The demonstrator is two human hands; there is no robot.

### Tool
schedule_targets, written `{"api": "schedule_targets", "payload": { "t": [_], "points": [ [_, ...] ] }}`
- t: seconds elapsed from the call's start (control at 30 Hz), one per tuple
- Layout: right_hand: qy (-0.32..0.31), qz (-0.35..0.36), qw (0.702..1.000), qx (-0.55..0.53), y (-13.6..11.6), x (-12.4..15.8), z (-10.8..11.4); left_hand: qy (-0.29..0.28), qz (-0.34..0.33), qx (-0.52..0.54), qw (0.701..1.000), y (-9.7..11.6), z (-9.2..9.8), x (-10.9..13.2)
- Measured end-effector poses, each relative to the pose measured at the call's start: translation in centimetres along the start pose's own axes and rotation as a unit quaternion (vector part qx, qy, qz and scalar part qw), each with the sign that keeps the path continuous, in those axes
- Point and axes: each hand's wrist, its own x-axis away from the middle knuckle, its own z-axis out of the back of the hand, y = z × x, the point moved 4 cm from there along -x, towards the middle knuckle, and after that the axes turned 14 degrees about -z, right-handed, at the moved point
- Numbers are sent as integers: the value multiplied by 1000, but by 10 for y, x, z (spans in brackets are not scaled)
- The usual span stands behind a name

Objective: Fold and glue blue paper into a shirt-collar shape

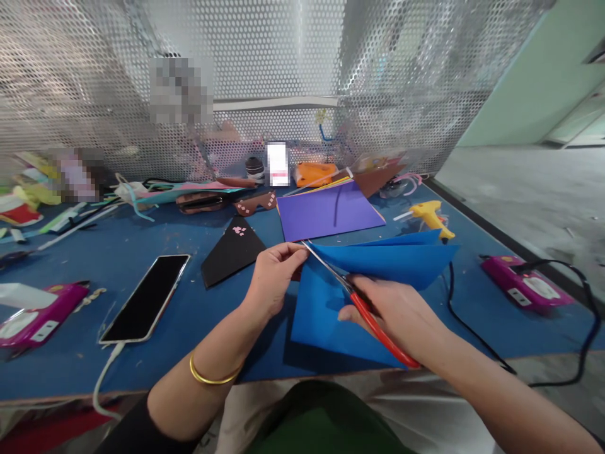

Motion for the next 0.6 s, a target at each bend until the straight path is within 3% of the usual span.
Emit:
{"api": "schedule_targets", "payload": {
  "t": [0.3, 0.6],
  "points": [
    [20, 1, 999, -41, -4, 4, -2, 30, 6, 45, 998, -3, -5, 5],
    [-39, -10, 987, -157, -13, 3, 3, 32, 3, 70, 997, 0, -5, 5]
  ]
}}
